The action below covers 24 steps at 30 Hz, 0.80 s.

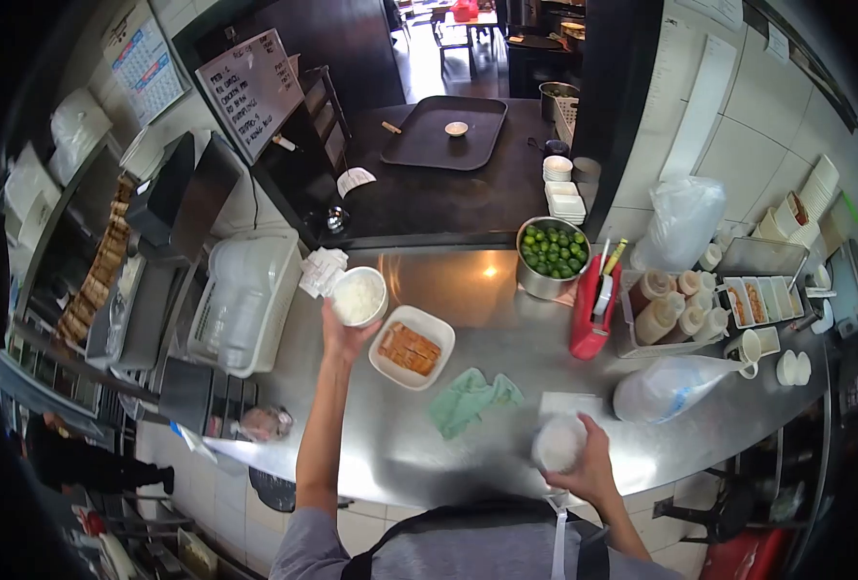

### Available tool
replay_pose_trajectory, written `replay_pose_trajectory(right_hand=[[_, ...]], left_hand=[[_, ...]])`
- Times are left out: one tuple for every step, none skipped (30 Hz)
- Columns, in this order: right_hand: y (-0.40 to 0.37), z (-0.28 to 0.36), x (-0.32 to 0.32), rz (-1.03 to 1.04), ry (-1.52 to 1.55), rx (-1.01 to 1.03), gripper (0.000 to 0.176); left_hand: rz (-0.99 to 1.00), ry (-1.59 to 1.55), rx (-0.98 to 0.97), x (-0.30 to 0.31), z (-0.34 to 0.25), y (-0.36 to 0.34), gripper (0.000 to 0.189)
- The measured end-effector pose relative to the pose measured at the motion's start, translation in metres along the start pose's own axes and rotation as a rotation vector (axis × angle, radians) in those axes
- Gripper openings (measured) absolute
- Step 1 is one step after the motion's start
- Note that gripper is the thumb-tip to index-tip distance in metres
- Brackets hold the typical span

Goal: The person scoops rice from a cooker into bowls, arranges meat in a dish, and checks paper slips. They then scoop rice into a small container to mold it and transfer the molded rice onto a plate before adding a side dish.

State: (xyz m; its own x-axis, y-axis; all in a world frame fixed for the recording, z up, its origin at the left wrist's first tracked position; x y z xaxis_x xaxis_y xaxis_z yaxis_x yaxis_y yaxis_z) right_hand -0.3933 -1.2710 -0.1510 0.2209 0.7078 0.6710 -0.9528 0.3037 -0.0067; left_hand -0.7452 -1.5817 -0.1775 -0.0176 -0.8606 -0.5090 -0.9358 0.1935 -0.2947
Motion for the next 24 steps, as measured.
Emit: replay_pose_trajectory(right_hand=[[0.030, 0.028, -0.010, -0.010, 0.016, 0.058, 0.104], [0.065, 0.045, -0.024, 0.018, 0.033, 0.116, 0.103], [0.102, 0.073, -0.035, 0.022, 0.006, 0.168, 0.107], [0.139, 0.089, -0.050, -0.015, -0.031, 0.263, 0.107], [0.177, 0.121, -0.057, -0.036, 0.029, 0.349, 0.100], [0.217, 0.135, -0.072, -0.066, 0.033, 0.394, 0.099], [0.258, 0.147, -0.088, -0.097, 0.035, 0.432, 0.097], [0.299, 0.155, -0.104, -0.069, 0.019, 0.405, 0.097], [0.337, 0.163, -0.118, -0.136, 0.018, 0.472, 0.100], [0.375, 0.164, -0.136, -0.174, -0.019, 0.450, 0.101], [0.412, 0.161, -0.152, -0.186, -0.052, 0.388, 0.103], [0.442, 0.164, -0.161, -0.138, -0.111, 0.292, 0.104], [0.469, 0.166, -0.169, -0.118, -0.170, 0.229, 0.105], [0.492, 0.164, -0.177, -0.108, -0.204, 0.171, 0.104], [0.512, 0.161, -0.185, -0.082, -0.225, 0.114, 0.103], [0.527, 0.158, -0.190, -0.076, -0.231, 0.045, 0.103], [0.538, 0.155, -0.195, -0.089, -0.242, 0.020, 0.103], [0.546, 0.152, -0.198, -0.121, -0.223, 0.034, 0.106], [0.553, 0.146, -0.202, -0.147, -0.177, 0.041, 0.110], [0.547, 0.149, -0.194, -0.168, -0.110, 0.005, 0.114], [0.539, 0.151, -0.189, -0.194, -0.119, -0.014, 0.117], [0.522, 0.157, -0.177, -0.207, -0.101, 0.010, 0.117], [0.502, 0.161, -0.169, -0.265, -0.058, 0.081, 0.113], [0.471, 0.168, -0.154, -0.216, 0.025, 0.116, 0.106]], left_hand=[[0.003, -0.025, 0.028, -0.002, -0.002, 0.026, 0.060], [0.018, -0.026, 0.028, -0.004, -0.006, 0.052, 0.060], [0.032, -0.027, 0.028, -0.006, -0.009, 0.077, 0.061], [0.045, -0.029, 0.027, -0.007, -0.012, 0.102, 0.061], [0.049, -0.030, 0.019, -0.006, -0.013, 0.128, 0.060], [0.033, -0.029, 0.022, -0.005, -0.015, 0.152, 0.060], [0.015, -0.028, 0.027, -0.004, -0.015, 0.175, 0.060], [-0.004, -0.028, 0.034, -0.003, -0.014, 0.196, 0.060], [-0.019, -0.044, 0.024, -0.001, -0.013, 0.218, 0.058], [-0.067, -0.027, 0.040, 0.004, -0.011, 0.238, 0.058], [-0.112, -0.006, 0.058, 0.008, -0.009, 0.257, 0.058], [-0.158, 0.015, 0.079, 0.014, -0.005, 0.271, 0.058], [-0.177, 0.022, 0.069, 0.017, -0.003, 0.284, 0.057], [-0.170, 0.016, 0.076, 0.018, -0.002, 0.292, 0.056], [-0.160, 0.010, 0.082, 0.016, -0.003, 0.298, 0.055], [-0.145, 0.008, 0.089, 0.015, -0.005, 0.304, 0.054], [-0.130, -0.038, 0.100, 0.013, -0.007, 0.309, 0.053], [-0.108, -0.080, 0.116, 0.011, -0.007, 0.315, 0.051], [-0.102, -0.075, 0.123, 0.018, -0.003, 0.332, 0.053], [-0.097, -0.070, 0.131, 0.025, 0.002, 0.347, 0.055], [-0.085, -0.124, 0.163, 0.020, 0.000, 0.343, 0.057], [-0.073, -0.180, 0.192, 0.012, -0.006, 0.336, 0.060], [-0.092, -0.201, 0.190, 0.006, -0.010, 0.335, 0.061], [-0.085, -0.214, 0.197, 0.005, -0.011, 0.336, 0.062]])
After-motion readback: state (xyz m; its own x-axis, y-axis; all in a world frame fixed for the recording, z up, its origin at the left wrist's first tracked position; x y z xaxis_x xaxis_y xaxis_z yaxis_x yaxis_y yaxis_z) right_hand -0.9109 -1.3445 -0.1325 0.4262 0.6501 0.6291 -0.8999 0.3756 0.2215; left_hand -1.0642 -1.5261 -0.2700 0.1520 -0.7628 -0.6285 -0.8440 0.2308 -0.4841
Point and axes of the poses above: each hand's wrist, its own y-axis towards the middle knuckle, its own x-axis out of the back of the hand, z = x × y, the point moved 7 cm from there along y, towards the middle knuckle, and after that the axes turned 2 degrees about y, right-handed, at the moved point
